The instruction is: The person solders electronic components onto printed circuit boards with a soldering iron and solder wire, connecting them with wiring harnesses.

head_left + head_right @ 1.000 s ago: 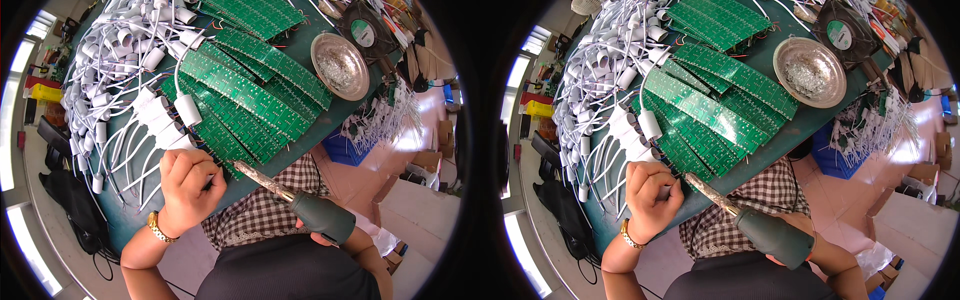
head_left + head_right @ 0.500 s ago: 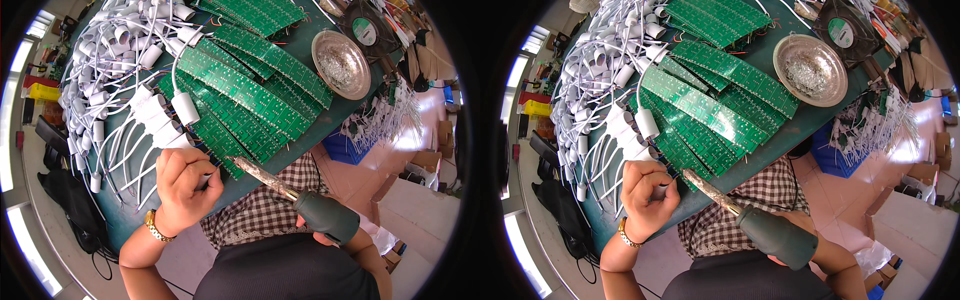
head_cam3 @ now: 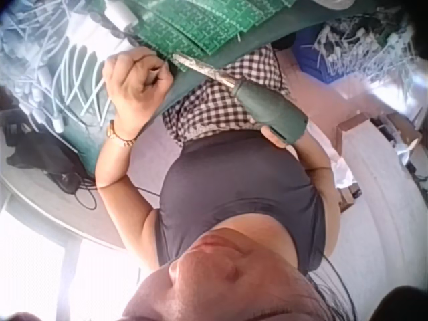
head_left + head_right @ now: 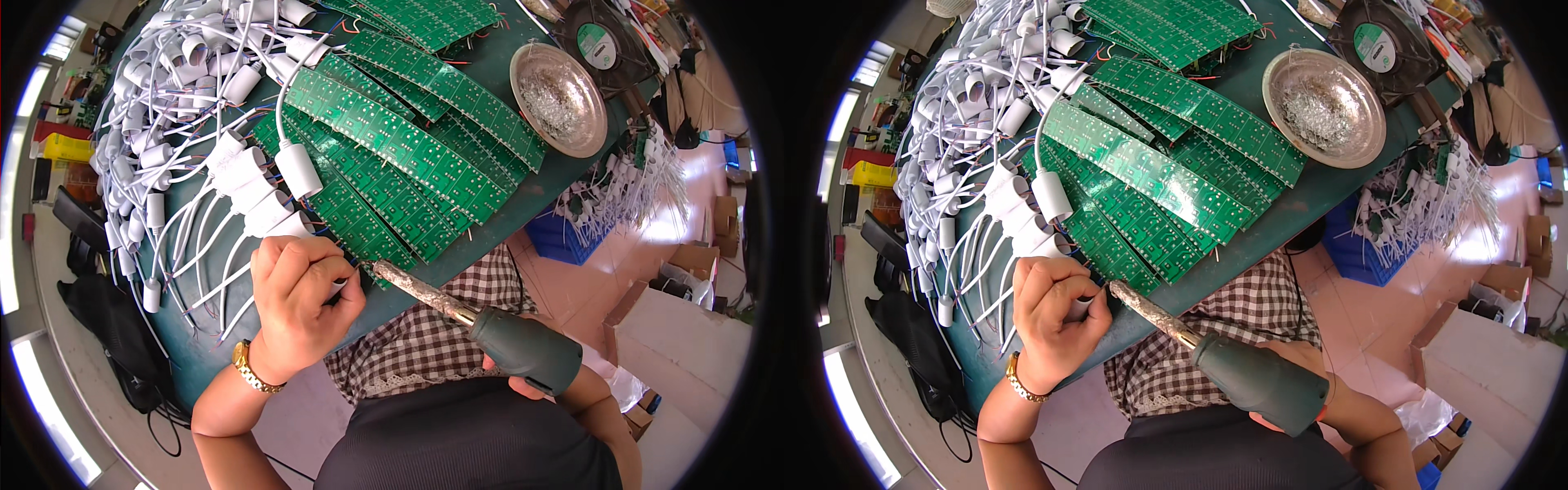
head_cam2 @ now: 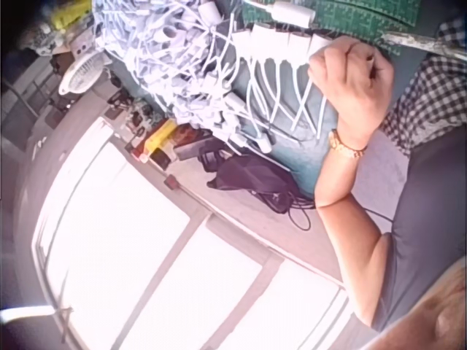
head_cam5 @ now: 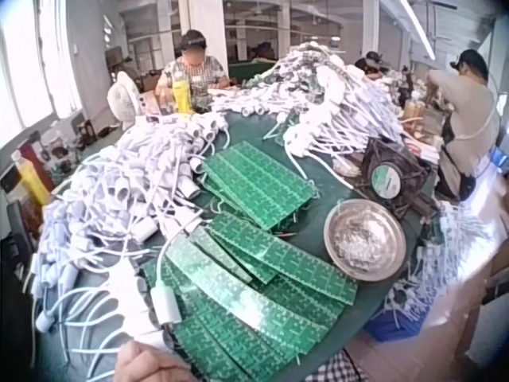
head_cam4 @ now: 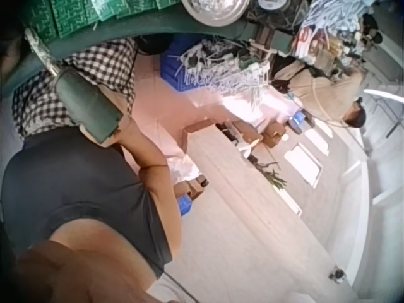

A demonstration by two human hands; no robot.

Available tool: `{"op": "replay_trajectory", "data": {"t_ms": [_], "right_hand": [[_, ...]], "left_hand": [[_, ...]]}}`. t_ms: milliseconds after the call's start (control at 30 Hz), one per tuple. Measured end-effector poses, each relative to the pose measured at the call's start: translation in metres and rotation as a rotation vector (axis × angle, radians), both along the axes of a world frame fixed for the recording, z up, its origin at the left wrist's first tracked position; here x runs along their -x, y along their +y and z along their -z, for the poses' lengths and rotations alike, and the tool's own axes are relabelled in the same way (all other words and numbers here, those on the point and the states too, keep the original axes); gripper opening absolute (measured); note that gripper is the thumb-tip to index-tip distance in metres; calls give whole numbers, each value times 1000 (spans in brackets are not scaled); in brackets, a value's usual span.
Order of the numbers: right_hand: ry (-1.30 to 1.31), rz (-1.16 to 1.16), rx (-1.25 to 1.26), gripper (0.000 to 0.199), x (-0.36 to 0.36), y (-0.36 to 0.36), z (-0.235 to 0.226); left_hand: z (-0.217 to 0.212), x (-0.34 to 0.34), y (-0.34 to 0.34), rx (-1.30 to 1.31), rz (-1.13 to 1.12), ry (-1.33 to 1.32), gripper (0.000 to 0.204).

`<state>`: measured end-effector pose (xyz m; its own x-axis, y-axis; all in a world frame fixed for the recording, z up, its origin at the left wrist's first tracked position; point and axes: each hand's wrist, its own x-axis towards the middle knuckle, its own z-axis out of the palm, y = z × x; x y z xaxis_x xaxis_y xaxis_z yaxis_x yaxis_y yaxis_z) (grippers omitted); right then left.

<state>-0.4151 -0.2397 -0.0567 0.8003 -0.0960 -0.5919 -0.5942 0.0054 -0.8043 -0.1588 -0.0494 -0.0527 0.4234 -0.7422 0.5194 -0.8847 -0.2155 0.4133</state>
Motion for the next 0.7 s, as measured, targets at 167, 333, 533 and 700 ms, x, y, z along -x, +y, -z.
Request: {"op": "replay_trajectory", "data": {"t_ms": [167, 333, 533, 700], "right_hand": [[-106, -128, 145, 25, 28, 2, 27], [-76, -50, 96, 27, -11, 0, -6], [-378, 73, -74, 29, -1, -4, -7], [-180, 287, -287, 37, -27, 7, -32]], "left_hand": [[-2, -1, -1, 18, 6, 0, 28], [-4, 2, 1, -28, -13, 11, 27], [-5, 2, 0, -25, -7, 11, 26], [-4, 2, 0, -41, -23, 2, 26]]}}
